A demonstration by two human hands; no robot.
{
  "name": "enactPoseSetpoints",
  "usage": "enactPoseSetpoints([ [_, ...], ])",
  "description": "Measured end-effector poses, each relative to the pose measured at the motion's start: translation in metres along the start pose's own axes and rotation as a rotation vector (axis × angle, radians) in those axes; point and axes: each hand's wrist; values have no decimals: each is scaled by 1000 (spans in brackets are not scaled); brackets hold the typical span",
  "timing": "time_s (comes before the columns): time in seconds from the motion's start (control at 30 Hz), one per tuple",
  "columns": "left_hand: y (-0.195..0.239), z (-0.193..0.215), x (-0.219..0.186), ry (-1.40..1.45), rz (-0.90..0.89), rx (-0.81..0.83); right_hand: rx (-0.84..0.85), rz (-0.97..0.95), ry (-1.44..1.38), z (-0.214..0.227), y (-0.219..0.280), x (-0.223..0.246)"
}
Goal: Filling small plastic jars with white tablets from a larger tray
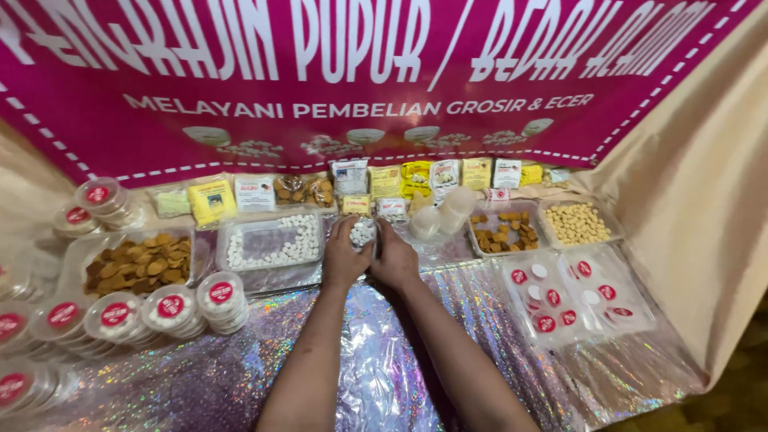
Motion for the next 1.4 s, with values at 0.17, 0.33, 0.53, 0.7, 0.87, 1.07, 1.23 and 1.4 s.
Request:
enactPoseSetpoints([
  [0.17, 4, -3, 2, -2, 17, 17, -18, -2, -132, 2, -3, -36],
  [0.33, 3, 0, -1, 0, 42, 25, -27, 52, -364, 31, -6, -67],
  [0.53, 6, -8, 4, -22, 48, 11, -216, 211, -717, 119, 24, -71],
  [0.7, 6, -5, -1, -35, 63, -5, -412, 12, -429, 185, 22, -125],
  [0.87, 7, -9, 1, -30, 73, -17, -205, -373, -293, 234, 34, -156],
  [1.07, 6, -8, -2, -31, 78, 0, 1, -612, 140, 226, 29, -212],
  [1.23, 7, -14, 6, -59, 76, 0, 4, -642, 203, 209, 35, -206],
  [1.4, 8, -14, 4, -75, 52, -28, -72, -641, 101, 209, 29, -237],
])
Point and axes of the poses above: each hand's wrist, its own y-axis away from the middle knuckle, its own z-axis out of the back of the hand, x = y × z, and after that the axes turned 7 degrees about -y, right-handed
